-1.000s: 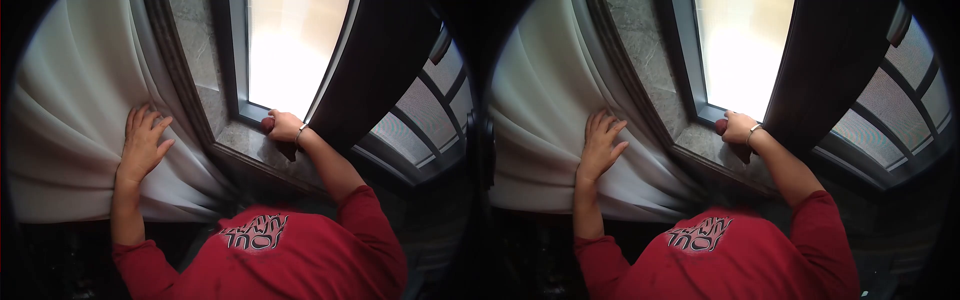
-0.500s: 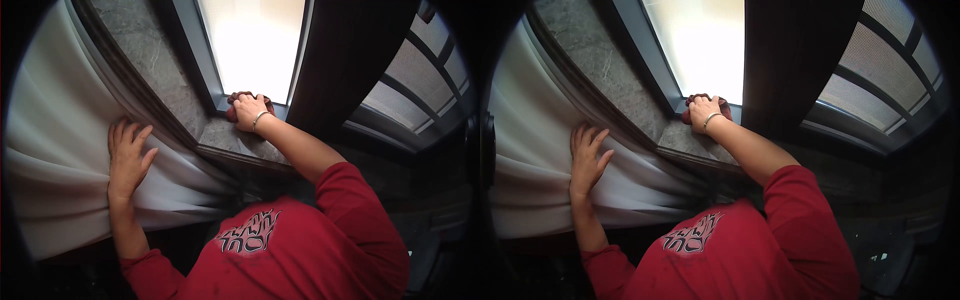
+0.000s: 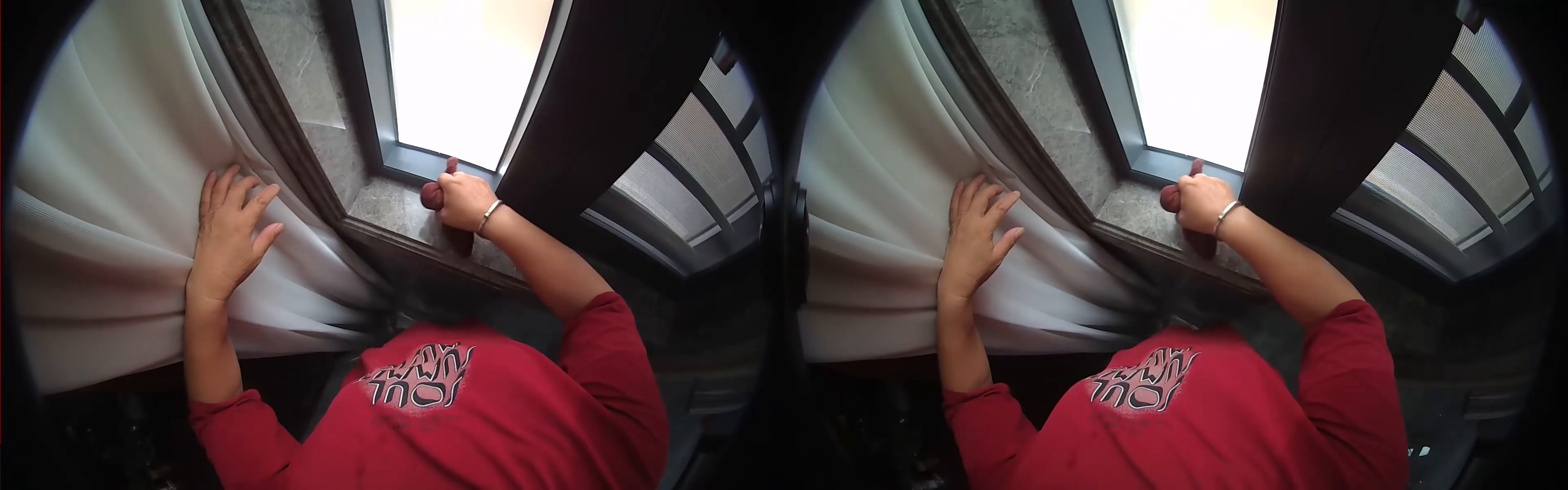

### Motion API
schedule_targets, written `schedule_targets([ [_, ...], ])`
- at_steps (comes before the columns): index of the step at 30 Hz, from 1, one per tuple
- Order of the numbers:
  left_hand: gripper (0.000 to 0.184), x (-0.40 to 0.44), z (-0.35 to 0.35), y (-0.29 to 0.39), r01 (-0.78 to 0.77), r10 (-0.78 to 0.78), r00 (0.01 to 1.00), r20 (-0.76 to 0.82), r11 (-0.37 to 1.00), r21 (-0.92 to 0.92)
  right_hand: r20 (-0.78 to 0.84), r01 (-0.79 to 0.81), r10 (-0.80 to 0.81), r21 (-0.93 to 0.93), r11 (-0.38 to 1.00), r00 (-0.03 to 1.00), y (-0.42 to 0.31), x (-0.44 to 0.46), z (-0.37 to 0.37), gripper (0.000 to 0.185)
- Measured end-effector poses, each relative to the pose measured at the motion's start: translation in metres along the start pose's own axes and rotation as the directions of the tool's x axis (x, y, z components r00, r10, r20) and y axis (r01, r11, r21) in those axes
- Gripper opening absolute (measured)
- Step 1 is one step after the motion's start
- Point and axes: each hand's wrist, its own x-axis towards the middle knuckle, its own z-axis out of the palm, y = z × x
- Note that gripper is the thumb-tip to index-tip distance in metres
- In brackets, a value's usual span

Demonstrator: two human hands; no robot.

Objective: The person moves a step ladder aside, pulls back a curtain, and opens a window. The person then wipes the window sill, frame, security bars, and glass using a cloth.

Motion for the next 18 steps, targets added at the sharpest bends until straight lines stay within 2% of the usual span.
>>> schedule_targets([
  [3,0.044,0.001,0.002,0.0,0.007,-0.007,1.0,-0.015,1.0,-0.015,-0.19,0.171,-0.156,0.063,0.983,0.969,-0.038,0.008,0.011,0.03],
  [5,0.044,0.0,0.001,0.002,-0.006,0.005,1.0,-0.006,1.0,-0.027,-0.113,0.158,-0.154,0.033,0.987,0.982,-0.066,0.026,0.022,0.047],
  [6,0.044,-0.001,0.0,0.002,-0.005,0.005,1.0,0.002,1.0,-0.028,-0.125,0.148,-0.146,0.006,0.989,0.981,-0.075,0.037,0.038,0.062],
  [8,0.045,0.001,-0.001,0.0,-0.02,0.02,1.0,0.002,1.0,-0.023,-0.169,0.081,-0.072,0.045,0.996,0.983,-0.087,0.046,0.064,0.072],
  [9,0.045,0.0,-0.001,0.001,-0.024,0.024,1.0,0.004,1.0,-0.017,-0.21,0.105,-0.091,0.061,0.993,0.973,-0.084,0.048,0.07,0.066],
  [14,0.044,0.001,-0.007,0.005,-0.005,0.005,1.0,0.022,1.0,-0.005,-0.196,-0.005,0.024,0.098,0.995,0.98,-0.035,0.004,0.061,0.037],
  [16,0.044,0.0,-0.007,0.004,-0.008,0.008,1.0,0.012,1.0,-0.007,-0.247,-0.06,0.067,0.036,0.998,0.967,-0.007,-0.025,0.059,0.034],
  [18,0.045,0.0,-0.006,0.003,-0.014,0.014,1.0,0.006,1.0,-0.009,-0.197,-0.141,0.138,-0.001,0.99,0.971,0.015,-0.052,0.05,0.033],
])
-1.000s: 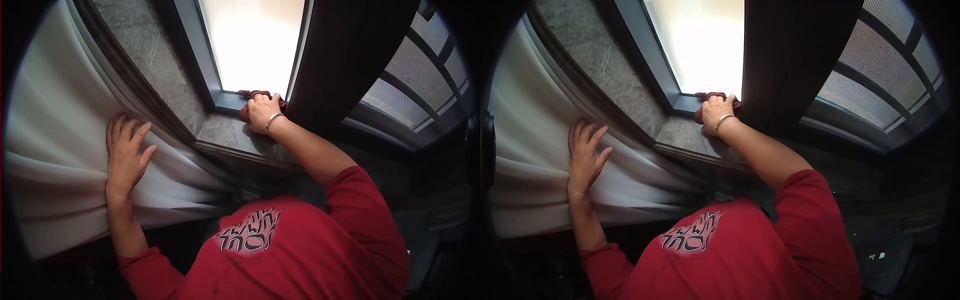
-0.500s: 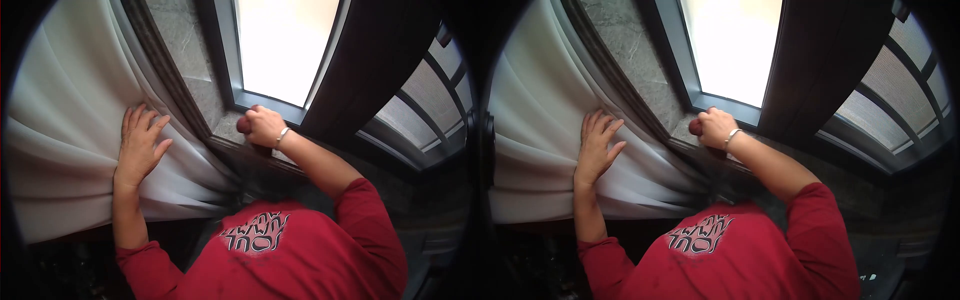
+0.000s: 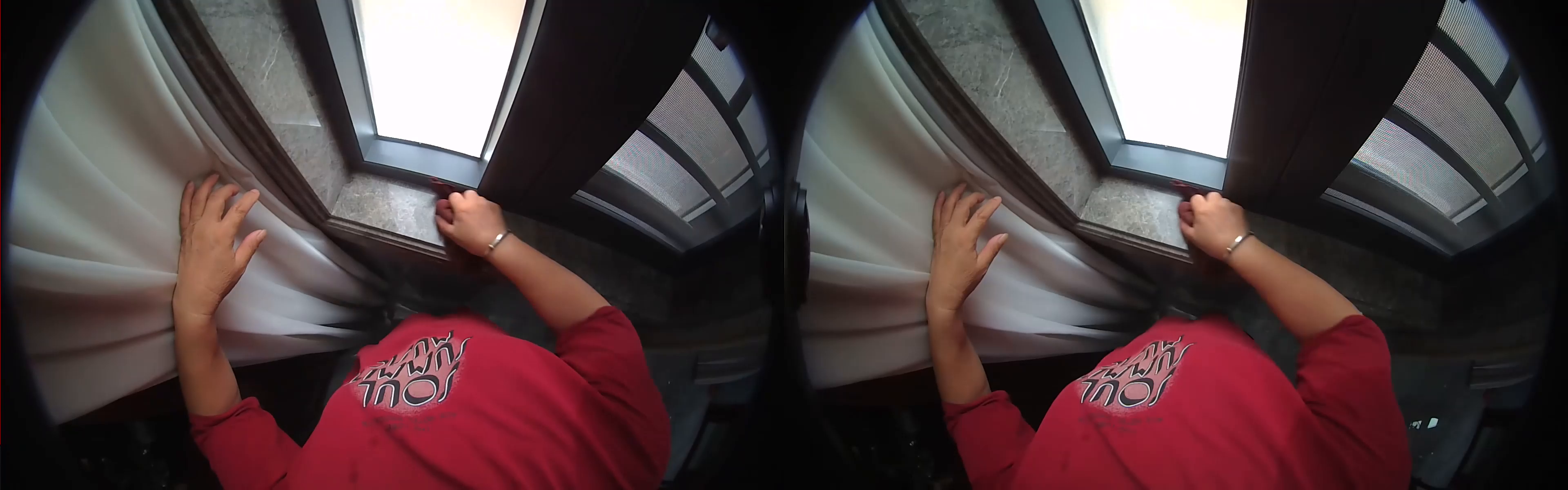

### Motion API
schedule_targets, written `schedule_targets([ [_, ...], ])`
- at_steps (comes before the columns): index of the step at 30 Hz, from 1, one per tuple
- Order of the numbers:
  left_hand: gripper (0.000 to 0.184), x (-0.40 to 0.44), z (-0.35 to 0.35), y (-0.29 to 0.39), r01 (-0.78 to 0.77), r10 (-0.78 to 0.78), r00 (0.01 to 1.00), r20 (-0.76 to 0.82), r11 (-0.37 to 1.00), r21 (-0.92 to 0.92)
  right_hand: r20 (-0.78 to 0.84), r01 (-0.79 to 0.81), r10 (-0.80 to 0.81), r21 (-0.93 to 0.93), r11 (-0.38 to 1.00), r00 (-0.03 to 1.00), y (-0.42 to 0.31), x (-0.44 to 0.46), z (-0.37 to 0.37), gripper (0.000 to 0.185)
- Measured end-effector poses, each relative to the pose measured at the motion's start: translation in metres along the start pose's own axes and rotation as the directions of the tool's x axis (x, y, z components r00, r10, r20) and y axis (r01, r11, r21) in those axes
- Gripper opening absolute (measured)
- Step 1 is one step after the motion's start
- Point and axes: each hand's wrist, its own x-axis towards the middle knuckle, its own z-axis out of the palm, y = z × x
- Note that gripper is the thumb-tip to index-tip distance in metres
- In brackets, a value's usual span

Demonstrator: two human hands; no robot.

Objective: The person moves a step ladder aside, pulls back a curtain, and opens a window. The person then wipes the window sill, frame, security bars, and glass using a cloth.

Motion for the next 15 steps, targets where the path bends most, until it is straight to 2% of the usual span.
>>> schedule_targets([
  [2,0.045,0.0,0.002,-0.001,0.007,-0.007,1.0,-0.025,1.0,-0.002,0.095,-0.088,0.092,-0.047,0.995,0.991,0.014,-0.01,-0.019,0.034],
  [3,0.045,0.0,0.003,-0.003,0.005,-0.005,1.0,-0.006,1.0,-0.016,0.246,-0.104,0.128,-0.107,0.989,0.961,0.015,-0.007,-0.034,0.036],
  [5,0.046,-0.001,0.003,-0.004,0.003,-0.003,1.0,0.001,1.0,-0.024,0.199,-0.096,0.1,-0.028,0.995,0.975,0.006,-0.001,-0.047,0.04],
  [7,0.046,0.001,0.005,-0.005,-0.016,0.015,1.0,-0.018,0.999,-0.043,0.081,-0.046,0.046,0.005,0.999,0.996,-0.016,0.014,-0.057,0.042],
  [10,0.046,0.001,0.004,-0.003,-0.021,0.02,0.999,-0.03,0.999,-0.042,-0.037,0.076,-0.075,0.025,0.997,0.997,-0.05,0.057,-0.058,0.039],
  [13,0.046,0.002,0.004,-0.001,-0.019,0.017,0.999,-0.03,0.999,-0.051,-0.017,0.115,-0.114,0.081,0.99,0.993,-0.079,0.109,-0.034,0.039],
  [14,0.046,0.001,0.004,-0.001,-0.028,0.027,0.999,-0.031,0.998,-0.05,0.016,0.139,-0.139,-0.035,0.99,0.99,-0.079,0.127,-0.011,0.048],
  [15,0.046,0.0,0.005,0.0,-0.019,0.017,1.0,-0.023,0.998,-0.054,0.045,0.093,-0.089,-0.088,0.992,0.995,-0.084,0.131,0.003,0.052],
])
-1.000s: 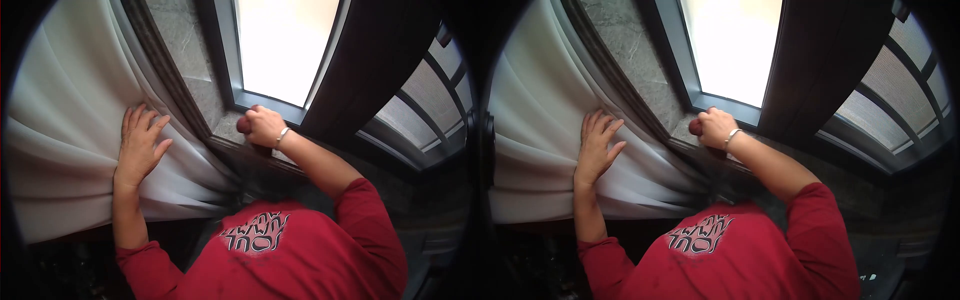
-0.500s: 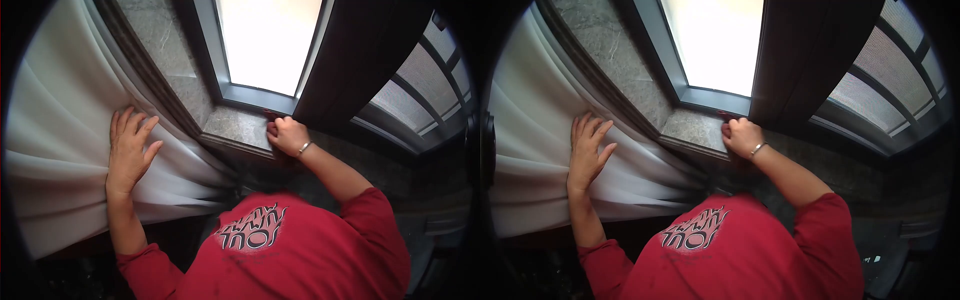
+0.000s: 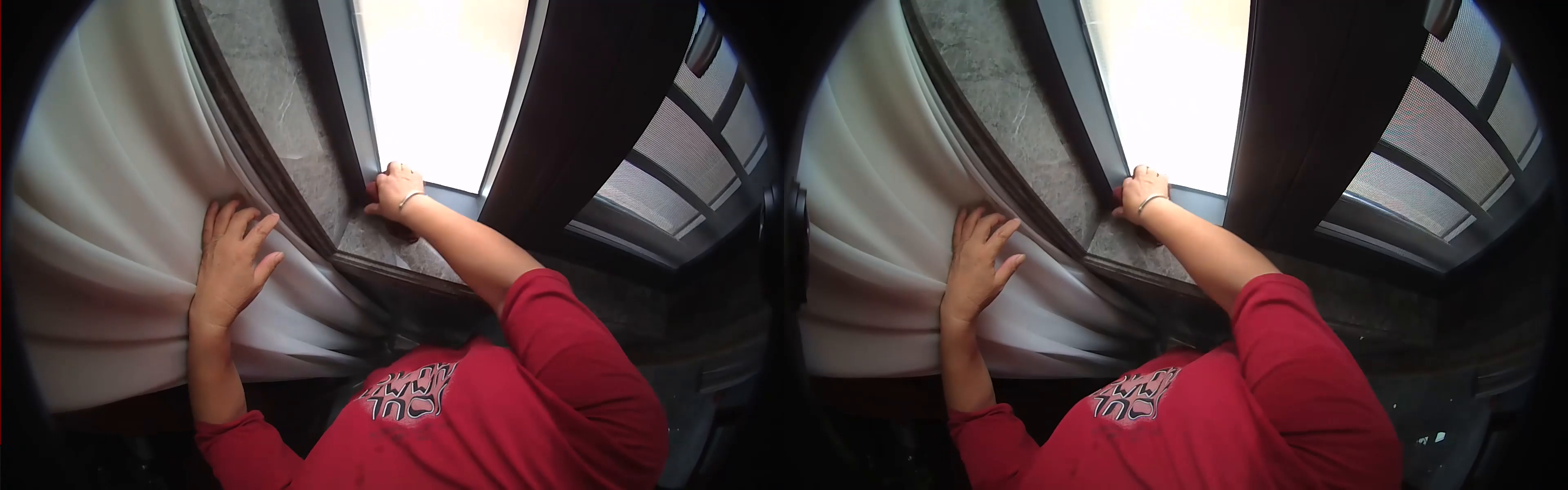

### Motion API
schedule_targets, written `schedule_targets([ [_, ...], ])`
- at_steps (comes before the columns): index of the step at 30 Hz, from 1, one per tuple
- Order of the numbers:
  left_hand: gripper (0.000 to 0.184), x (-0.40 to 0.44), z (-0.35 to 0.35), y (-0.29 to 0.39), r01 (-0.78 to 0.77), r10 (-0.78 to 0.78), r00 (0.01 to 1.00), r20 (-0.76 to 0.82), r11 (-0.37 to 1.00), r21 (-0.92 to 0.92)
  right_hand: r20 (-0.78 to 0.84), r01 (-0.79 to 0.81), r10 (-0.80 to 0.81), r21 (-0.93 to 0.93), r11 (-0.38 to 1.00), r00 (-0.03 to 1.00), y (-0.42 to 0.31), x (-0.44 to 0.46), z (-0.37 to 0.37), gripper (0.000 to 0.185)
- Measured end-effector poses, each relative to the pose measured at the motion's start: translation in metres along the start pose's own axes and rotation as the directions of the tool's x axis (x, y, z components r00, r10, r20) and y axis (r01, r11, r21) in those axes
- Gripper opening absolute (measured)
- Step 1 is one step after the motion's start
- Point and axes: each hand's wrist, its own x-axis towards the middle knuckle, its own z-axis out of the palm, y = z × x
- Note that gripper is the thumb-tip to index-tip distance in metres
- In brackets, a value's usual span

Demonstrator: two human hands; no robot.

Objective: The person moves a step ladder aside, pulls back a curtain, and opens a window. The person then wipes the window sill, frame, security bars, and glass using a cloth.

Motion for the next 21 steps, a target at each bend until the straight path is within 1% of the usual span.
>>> schedule_targets([
  [2,0.046,0.002,0.001,-0.001,0.013,-0.013,1.0,0.019,1.0,-0.009,0.043,-0.048,0.052,-0.094,0.994,0.998,-0.014,-0.003,-0.006,0.051],
  [3,0.046,0.001,0.0,0.0,0.023,-0.023,1.0,0.007,1.0,-0.013,0.026,-0.005,0.008,-0.098,0.995,1.0,-0.009,-0.001,0.0,0.047],
  [4,0.046,-0.001,0.002,0.002,0.024,-0.024,1.0,0.002,1.0,-0.017,0.013,0.029,-0.028,-0.095,0.995,1.0,0.0,0.002,0.009,0.044],
  [6,0.046,-0.002,0.0,0.002,0.018,-0.018,1.0,0.018,1.0,-0.011,0.008,0.03,-0.03,-0.042,0.999,1.0,0.009,-0.001,0.013,0.035],
  [8,0.048,-0.001,-0.001,0.0,0.03,-0.03,0.998,0.047,1.0,-0.002,-0.049,0.053,-0.053,-0.008,0.999,0.997,0.024,-0.02,0.014,0.031],
  [10,0.049,0.0,-0.003,0.0,0.019,-0.018,0.999,0.047,1.0,-0.009,-0.06,0.056,-0.057,-0.008,0.998,0.997,0.038,-0.047,0.009,0.022],
  [11,0.048,0.0,-0.001,0.0,0.015,-0.014,0.998,0.054,1.0,-0.014,-0.055,0.058,-0.059,-0.011,0.998,0.997,0.047,-0.063,0.006,0.022],
  [13,0.048,-0.001,-0.001,0.001,0.029,-0.028,0.998,0.061,0.999,-0.021,0.071,0.13,-0.134,0.067,0.989,0.988,0.057,-0.086,-0.012,0.032],
  [14,0.048,0.0,-0.002,0.001,0.014,-0.013,0.998,0.056,1.0,-0.009,0.078,0.137,-0.142,0.069,0.988,0.987,0.055,-0.087,-0.021,0.032],
  [15,0.048,0.0,-0.002,0.0,-0.002,0.002,0.999,0.053,1.0,0.004,0.211,0.103,-0.156,0.241,0.965,0.965,0.052,-0.086,-0.032,0.038],
  [16,0.048,0.0,-0.001,0.0,0.004,-0.004,0.998,0.065,1.0,0.003,0.337,0.04,-0.188,0.402,0.915,0.922,0.049,-0.084,-0.041,0.045],
  [17,0.048,0.0,-0.001,0.0,0.003,-0.003,0.998,0.056,1.0,-0.005,0.322,0.016,-0.214,0.522,0.853,0.922,0.043,-0.082,-0.045,0.057],
  [18,0.047,0.001,-0.002,0.001,0.002,-0.001,0.999,0.034,1.0,-0.007,0.333,0.001,-0.23,0.566,0.825,0.914,0.04,-0.074,-0.034,0.066],
  [20,0.046,0.002,-0.004,0.002,-0.007,0.007,1.0,0.03,1.0,-0.014,0.511,-0.158,-0.188,0.559,0.814,0.839,0.033,-0.056,-0.017,0.076],
  [21,0.046,0.0,-0.004,0.002,-0.003,0.004,0.999,0.045,1.0,-0.019,0.447,-0.091,-0.138,0.453,0.887,0.884,0.029,-0.051,-0.004,0.08],
])
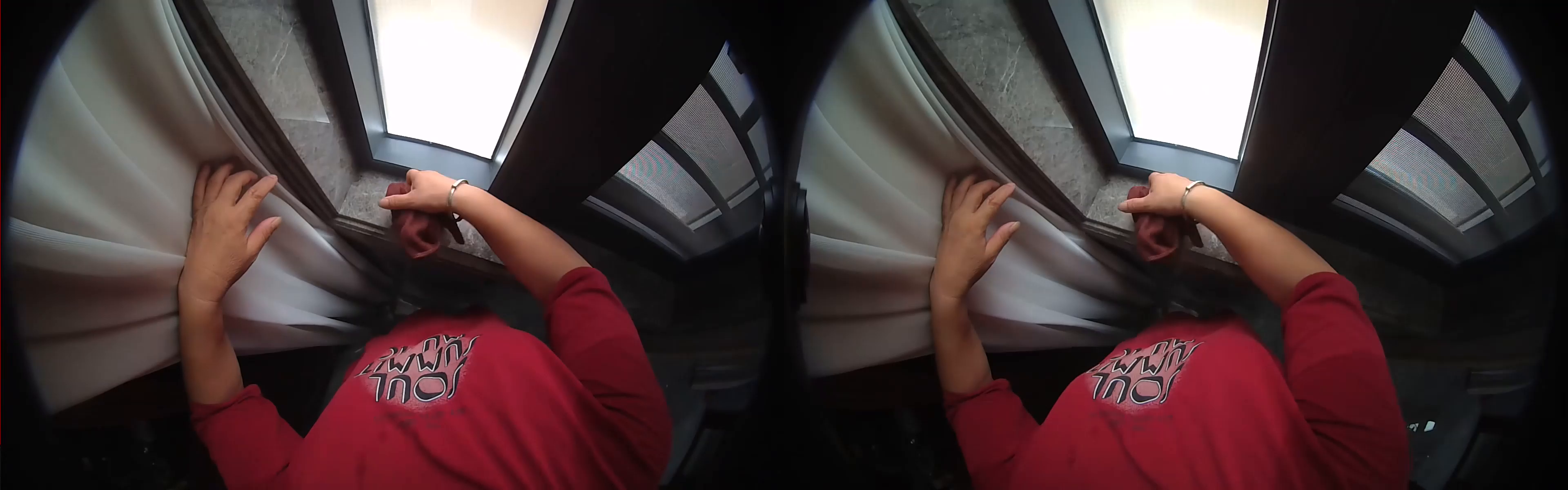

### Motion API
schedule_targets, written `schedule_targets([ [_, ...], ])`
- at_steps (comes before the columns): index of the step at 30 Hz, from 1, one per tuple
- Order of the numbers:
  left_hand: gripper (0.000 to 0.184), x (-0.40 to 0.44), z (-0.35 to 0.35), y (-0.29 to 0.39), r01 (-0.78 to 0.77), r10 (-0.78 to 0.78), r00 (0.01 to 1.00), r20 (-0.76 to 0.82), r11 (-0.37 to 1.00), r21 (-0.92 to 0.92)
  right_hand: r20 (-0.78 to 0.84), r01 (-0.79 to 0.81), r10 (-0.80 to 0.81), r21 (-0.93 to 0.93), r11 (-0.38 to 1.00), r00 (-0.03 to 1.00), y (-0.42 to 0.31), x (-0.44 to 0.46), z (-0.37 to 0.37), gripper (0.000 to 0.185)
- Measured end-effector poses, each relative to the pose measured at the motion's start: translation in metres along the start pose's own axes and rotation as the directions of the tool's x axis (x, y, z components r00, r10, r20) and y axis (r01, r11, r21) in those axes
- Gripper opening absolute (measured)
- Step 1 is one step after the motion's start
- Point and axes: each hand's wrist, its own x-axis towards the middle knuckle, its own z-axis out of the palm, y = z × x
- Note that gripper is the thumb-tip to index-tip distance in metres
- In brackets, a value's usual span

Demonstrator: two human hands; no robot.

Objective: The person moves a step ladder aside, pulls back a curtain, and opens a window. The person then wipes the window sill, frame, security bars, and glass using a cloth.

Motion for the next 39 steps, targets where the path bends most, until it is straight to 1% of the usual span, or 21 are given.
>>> schedule_targets([
  [1,0.045,0.001,0.001,0.0,0.007,-0.007,1.0,0.014,1.0,-0.008,-0.003,-0.004,0.004,0.002,1.0,1.0,-0.008,-0.002,-0.002,0.08],
  [3,0.045,0.001,0.001,0.001,-0.001,0.001,1.0,0.004,1.0,-0.01,-0.072,0.051,-0.086,-0.388,0.92,0.994,-0.024,-0.02,-0.004,0.08],
  [5,0.044,-0.001,0.001,0.003,-0.01,0.01,1.0,-0.013,1.0,-0.015,-0.114,0.044,-0.117,-0.505,0.862,0.987,-0.024,-0.034,0.002,0.076],
  [7,0.044,-0.005,0.002,0.003,-0.001,0.0,0.999,-0.035,1.0,-0.012,-0.221,0.097,-0.335,-0.688,0.72,0.916,-0.023,-0.046,0.006,0.072],
  [9,0.044,-0.009,-0.001,0.004,0.001,-0.001,1.0,-0.027,1.0,-0.016,-0.286,0.129,-0.356,-0.59,0.797,0.89,-0.014,-0.059,0.011,0.07],
  [11,0.044,-0.015,-0.002,0.005,0.01,-0.01,1.0,-0.028,1.0,-0.02,-0.269,0.475,-0.657,-0.51,0.717,0.704,0.01,-0.067,0.018,0.076],
  [13,0.044,-0.02,-0.005,0.006,-0.012,0.012,1.0,-0.015,1.0,-0.017,-0.168,0.506,-0.73,-0.618,0.602,0.662,0.031,-0.072,0.035,0.074],
  [14,0.044,-0.023,-0.005,0.006,-0.008,0.008,1.0,-0.02,1.0,-0.014,-0.217,0.496,-0.738,-0.617,0.61,0.638,0.032,-0.072,0.045,0.067],
  [16,0.044,0.01,0.005,-0.006,-0.006,0.006,1.0,-0.006,1.0,0.004,-0.267,0.493,-0.741,-0.602,0.628,0.616,0.041,-0.034,0.036,0.06],
  [18,0.044,0.02,0.0,0.016,-0.01,0.01,1.0,-0.006,1.0,0.012,-0.396,0.35,-0.589,-0.528,0.774,0.704,0.041,-0.024,0.044,0.049],
  [22,0.046,0.02,0.002,0.045,-0.011,0.012,0.999,0.046,1.0,-0.016,-0.683,0.296,-0.427,-0.309,0.904,0.592,0.02,-0.013,0.044,0.042],
  [23,0.046,0.012,-0.001,0.02,-0.02,0.021,0.999,0.044,1.0,-0.017,-0.63,0.348,-0.485,-0.337,0.875,0.607,-0.01,0.006,0.051,0.036],
  [25,0.046,0.006,-0.003,0.01,-0.001,0.002,0.999,0.039,1.0,-0.024,-0.487,0.242,-0.494,-0.491,0.837,0.721,-0.027,0.02,0.067,0.039],
  [27,0.046,0.005,-0.004,0.008,0.006,-0.006,0.999,0.035,1.0,-0.023,-0.492,0.256,-0.511,-0.496,0.83,0.705,-0.021,0.018,0.071,0.036],
  [31,0.047,0.0,-0.005,0.006,0.01,-0.009,0.999,0.041,0.999,-0.034,-0.491,0.123,-0.309,-0.375,0.919,0.814,0.015,-0.026,0.047,0.025],
  [33,0.047,-0.001,-0.002,0.004,0.014,-0.014,1.0,0.017,0.999,-0.031,-0.282,-0.049,-0.067,-0.385,0.922,0.957,0.013,-0.042,0.022,0.028],
  [34,0.047,-0.002,-0.001,0.003,0.011,-0.01,1.0,0.018,0.999,-0.034,-0.28,-0.046,-0.07,-0.39,0.92,0.958,0.008,-0.041,0.016,0.028],
  [36,0.047,-0.002,-0.002,0.002,-0.003,0.004,1.0,0.018,0.999,-0.036,-0.537,0.042,-0.204,-0.299,0.953,0.818,-0.005,-0.028,0.0,0.029],
  [37,0.047,-0.002,-0.003,0.003,0.003,-0.002,1.0,0.016,0.999,-0.039,-0.553,0.018,-0.162,-0.257,0.966,0.817,-0.018,-0.012,-0.009,0.033],
  [38,0.046,0.001,-0.003,0.005,-0.005,0.006,1.0,0.009,0.999,-0.044,-0.637,-0.007,-0.206,-0.315,0.949,0.743,-0.022,0.008,-0.006,0.038],
  [39,0.046,0.001,-0.003,0.005,-0.048,0.048,0.999,-0.002,0.997,-0.058,-0.56,-0.029,-0.184,-0.348,0.937,0.808,-0.021,0.03,-0.005,0.042],
])
